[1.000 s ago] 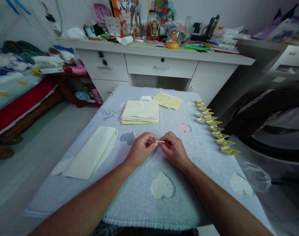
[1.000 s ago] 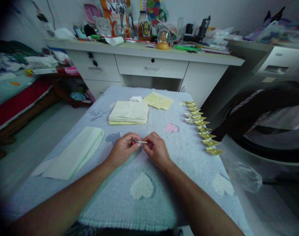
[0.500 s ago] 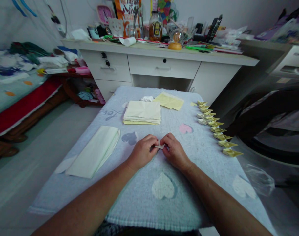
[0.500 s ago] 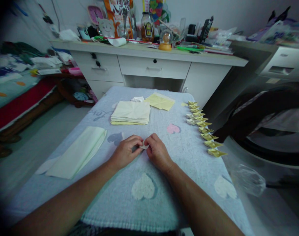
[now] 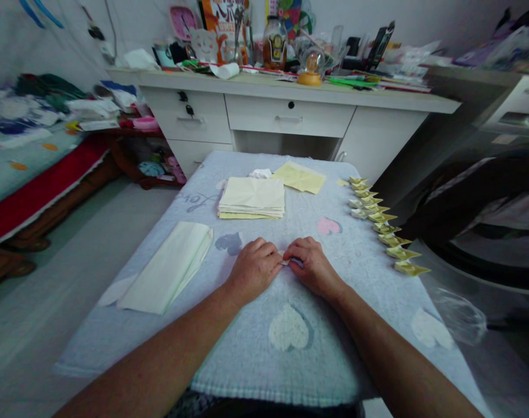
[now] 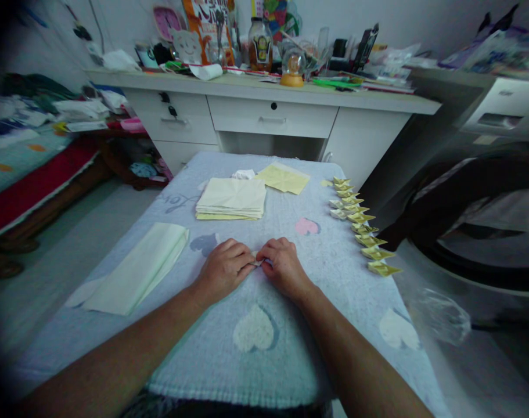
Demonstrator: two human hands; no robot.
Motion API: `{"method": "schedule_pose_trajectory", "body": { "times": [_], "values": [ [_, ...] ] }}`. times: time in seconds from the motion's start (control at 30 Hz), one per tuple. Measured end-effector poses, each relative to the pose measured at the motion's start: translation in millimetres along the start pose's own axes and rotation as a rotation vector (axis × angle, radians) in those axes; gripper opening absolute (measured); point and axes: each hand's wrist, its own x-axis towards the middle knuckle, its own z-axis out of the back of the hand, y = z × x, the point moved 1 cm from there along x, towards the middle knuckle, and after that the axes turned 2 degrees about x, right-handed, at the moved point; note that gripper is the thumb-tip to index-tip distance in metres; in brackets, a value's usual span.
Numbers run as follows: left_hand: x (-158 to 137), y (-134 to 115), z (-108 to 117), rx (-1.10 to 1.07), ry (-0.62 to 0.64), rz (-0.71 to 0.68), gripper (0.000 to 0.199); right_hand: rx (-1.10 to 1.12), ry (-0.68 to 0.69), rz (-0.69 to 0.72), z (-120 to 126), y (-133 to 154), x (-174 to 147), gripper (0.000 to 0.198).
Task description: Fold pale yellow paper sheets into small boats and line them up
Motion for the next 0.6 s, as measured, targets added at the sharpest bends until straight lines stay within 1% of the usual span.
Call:
{"method": "schedule_pose_trajectory", "body": {
  "times": [0.17,0.3,0.43,0.6],
  "values": [
    [0.8,-0.8,-3.7,0.083,0.008,-0.055,0.019,-0.009,-0.020,-0.058,0.0,-0.8,-0.2,0.021],
    [0.3,-1.6,-4.6,0.098,-0.005,-0.067,0.021,-0.023,-0.042,-0.049,-1.6,-1.8,-1.3,0.017],
    [-1.5,-1.9,-6.7,0.054,0.001,-0.020,0.021,-0.037,-0.018,-0.013,-3.4,-2.7,-1.6,0.016],
    [-2.7,-1.4,-10.0,-0.010,0.010,0.043,0.014,-0.067,0.000,0.004,-2.5,-2.7,-0.8,0.013]
  ]
}}
